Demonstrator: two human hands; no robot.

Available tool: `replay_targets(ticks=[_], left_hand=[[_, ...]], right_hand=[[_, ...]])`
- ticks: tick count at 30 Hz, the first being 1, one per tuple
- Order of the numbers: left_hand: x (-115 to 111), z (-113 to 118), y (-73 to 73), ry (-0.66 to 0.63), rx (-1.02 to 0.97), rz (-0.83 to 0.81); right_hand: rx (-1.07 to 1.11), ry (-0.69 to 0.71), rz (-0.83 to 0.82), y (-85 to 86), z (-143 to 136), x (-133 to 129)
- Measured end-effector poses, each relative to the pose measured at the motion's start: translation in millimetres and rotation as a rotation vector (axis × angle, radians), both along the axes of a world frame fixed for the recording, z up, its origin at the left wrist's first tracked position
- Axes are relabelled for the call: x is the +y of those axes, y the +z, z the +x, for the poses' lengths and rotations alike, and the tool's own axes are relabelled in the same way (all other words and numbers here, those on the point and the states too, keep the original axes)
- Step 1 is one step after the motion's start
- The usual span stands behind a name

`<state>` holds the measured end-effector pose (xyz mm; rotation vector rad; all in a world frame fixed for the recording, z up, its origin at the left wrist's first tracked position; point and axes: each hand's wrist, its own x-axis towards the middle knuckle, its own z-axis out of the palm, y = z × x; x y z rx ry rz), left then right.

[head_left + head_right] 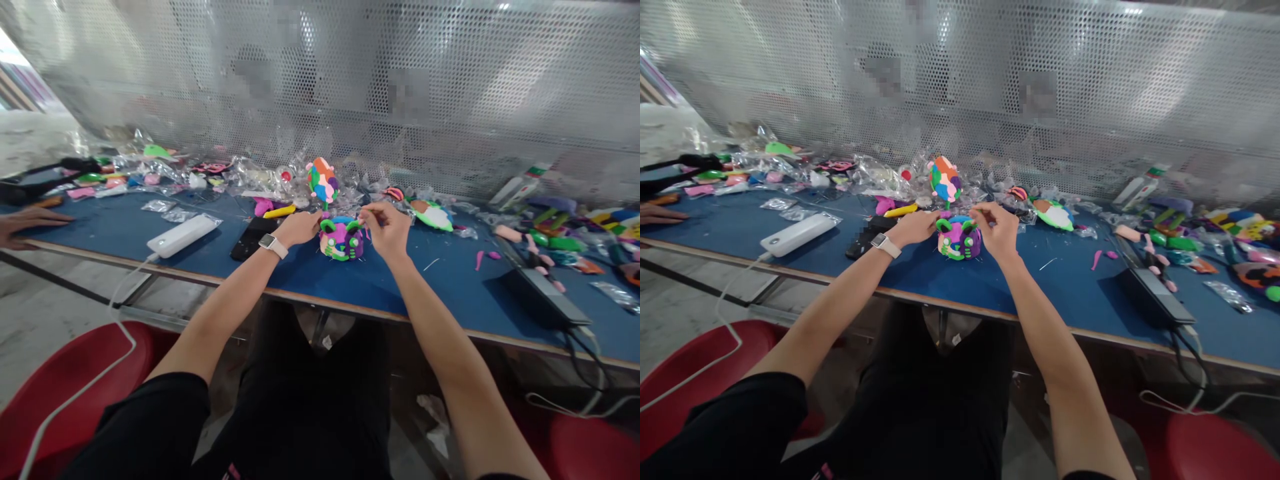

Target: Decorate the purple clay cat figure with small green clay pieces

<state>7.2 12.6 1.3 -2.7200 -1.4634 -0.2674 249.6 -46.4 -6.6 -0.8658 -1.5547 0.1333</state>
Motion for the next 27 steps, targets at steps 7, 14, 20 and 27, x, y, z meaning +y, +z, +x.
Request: replay_targets(ticks=[7, 14, 20, 27], left_hand=[[-3.6, 1.8, 2.9, 0.023, 0.056, -0.011], [-4.5, 1.4, 3.5, 0.014, 0.054, -0.014], [2.9, -1.1, -3.8, -0.059, 0.061, -0.067], [8.2, -5.9, -4.6, -0.070, 0.091, -0.072]], right_hand=[[-0.004, -0.053, 0.026, 2.7, -3.5, -0.7], [-0.063, -0.030, 0.032, 3.0, 0.5, -1.8], [-0.052, -0.046, -0.041, 0.4, 0.3, -0.9], [-0.062, -0.018, -0.032, 2.2, -0.6, -1.5]])
